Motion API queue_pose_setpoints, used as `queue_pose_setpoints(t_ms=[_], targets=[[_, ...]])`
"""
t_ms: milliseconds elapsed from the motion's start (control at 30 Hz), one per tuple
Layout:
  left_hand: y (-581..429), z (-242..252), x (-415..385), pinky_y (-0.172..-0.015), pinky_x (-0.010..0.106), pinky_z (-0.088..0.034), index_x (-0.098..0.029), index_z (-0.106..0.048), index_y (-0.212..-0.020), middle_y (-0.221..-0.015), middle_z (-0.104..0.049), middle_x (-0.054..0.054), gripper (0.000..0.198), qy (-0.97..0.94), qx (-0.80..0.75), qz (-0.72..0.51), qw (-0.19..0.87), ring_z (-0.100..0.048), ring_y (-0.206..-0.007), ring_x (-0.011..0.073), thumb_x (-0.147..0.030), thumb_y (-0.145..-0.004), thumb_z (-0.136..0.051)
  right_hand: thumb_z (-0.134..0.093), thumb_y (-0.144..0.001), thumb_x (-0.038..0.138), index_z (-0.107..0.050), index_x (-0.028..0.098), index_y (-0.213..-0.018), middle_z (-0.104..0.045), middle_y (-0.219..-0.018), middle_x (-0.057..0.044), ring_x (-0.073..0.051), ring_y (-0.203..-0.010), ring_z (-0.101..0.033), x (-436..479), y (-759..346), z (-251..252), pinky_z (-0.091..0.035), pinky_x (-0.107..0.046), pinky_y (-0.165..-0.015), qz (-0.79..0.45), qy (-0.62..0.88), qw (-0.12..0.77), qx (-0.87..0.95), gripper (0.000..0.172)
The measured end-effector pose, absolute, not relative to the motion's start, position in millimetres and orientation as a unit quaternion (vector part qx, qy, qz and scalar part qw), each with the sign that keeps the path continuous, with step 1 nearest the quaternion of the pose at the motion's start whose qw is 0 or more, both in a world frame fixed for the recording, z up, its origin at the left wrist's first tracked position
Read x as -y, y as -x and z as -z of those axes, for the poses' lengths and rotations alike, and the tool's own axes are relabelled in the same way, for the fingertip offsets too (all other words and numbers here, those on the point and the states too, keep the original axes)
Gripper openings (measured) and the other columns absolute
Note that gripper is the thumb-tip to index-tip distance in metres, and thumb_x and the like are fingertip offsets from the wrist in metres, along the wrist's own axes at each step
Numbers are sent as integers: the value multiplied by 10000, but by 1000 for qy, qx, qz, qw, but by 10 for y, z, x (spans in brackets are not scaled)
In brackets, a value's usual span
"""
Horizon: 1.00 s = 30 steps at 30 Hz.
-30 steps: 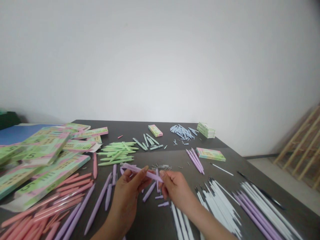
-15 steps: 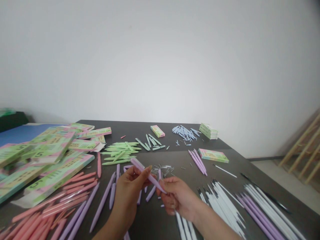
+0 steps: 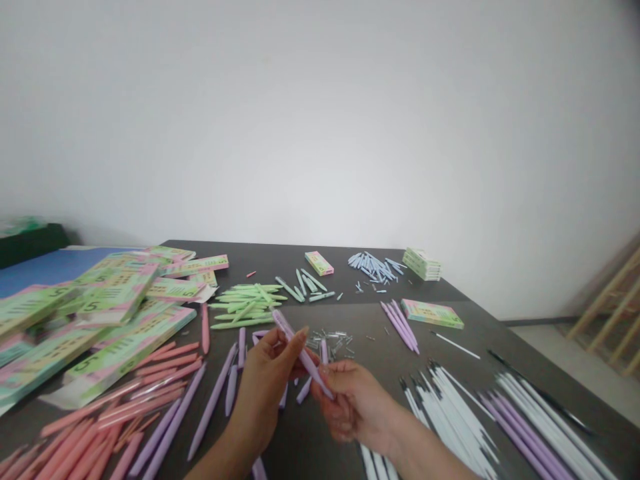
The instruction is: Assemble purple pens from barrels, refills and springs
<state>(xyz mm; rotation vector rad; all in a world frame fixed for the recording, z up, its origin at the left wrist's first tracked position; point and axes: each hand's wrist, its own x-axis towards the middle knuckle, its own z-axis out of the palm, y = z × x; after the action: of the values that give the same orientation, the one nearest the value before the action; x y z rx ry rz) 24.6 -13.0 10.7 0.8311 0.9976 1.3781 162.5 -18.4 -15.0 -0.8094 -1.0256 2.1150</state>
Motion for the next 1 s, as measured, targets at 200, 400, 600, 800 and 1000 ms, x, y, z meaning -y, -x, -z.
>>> queue_pose_setpoints(t_ms=[200,400,600,800,1000], targets=[[-43,-194,44,-596,305,-505,-130,-620,-798,-510,-561,-1,319,-218,-190,-508,811,-557,-477,124,-401,-839,-458,-588,-748,480,-577,109,-737,-527,-391,14,-88,-266,-436,210,-1577,297,-340,-168,-266,-848,265,268,372,371],[27,-112,15,-289,153,-219,-128,-611,-698,-332,-251,-97,363,-172,-181,-491,835,-214,-254,42,-331,-861,-358,-623,-705,530,-595,110,-824,-631,-608,-55,-115,-466,-582,348,-1403,326,-456,-184,-377,-833,246,259,422,437],[16,-114,18,-271,139,-192,-121,-603,-644,-348,-233,-101,384,-163,-212,-465,844,-177,-265,34,-401,-821,-409,-678,-662,497,-665,76,-730,-557,-565,-13,-61,-440,-501,391,-1383,288,-435,-160,-395,-796,292,271,455,427],[22,-88,-20,-259,152,-202,-114,-605,-599,-350,-172,-105,383,-161,-225,-459,844,-105,-288,43,-293,-817,-346,-673,-639,531,-678,68,-733,-558,-552,-12,-69,-437,-505,393,-1364,285,-426,-178,-401,-791,311,269,453,473],[14,-93,-17,-261,158,-202,-111,-623,-628,-369,-182,-102,375,-163,-243,-459,839,-98,-312,45,-315,-813,-369,-662,-624,559,-685,75,-733,-573,-562,-14,-59,-412,-503,400,-1356,272,-402,-173,-391,-773,332,258,476,497]])
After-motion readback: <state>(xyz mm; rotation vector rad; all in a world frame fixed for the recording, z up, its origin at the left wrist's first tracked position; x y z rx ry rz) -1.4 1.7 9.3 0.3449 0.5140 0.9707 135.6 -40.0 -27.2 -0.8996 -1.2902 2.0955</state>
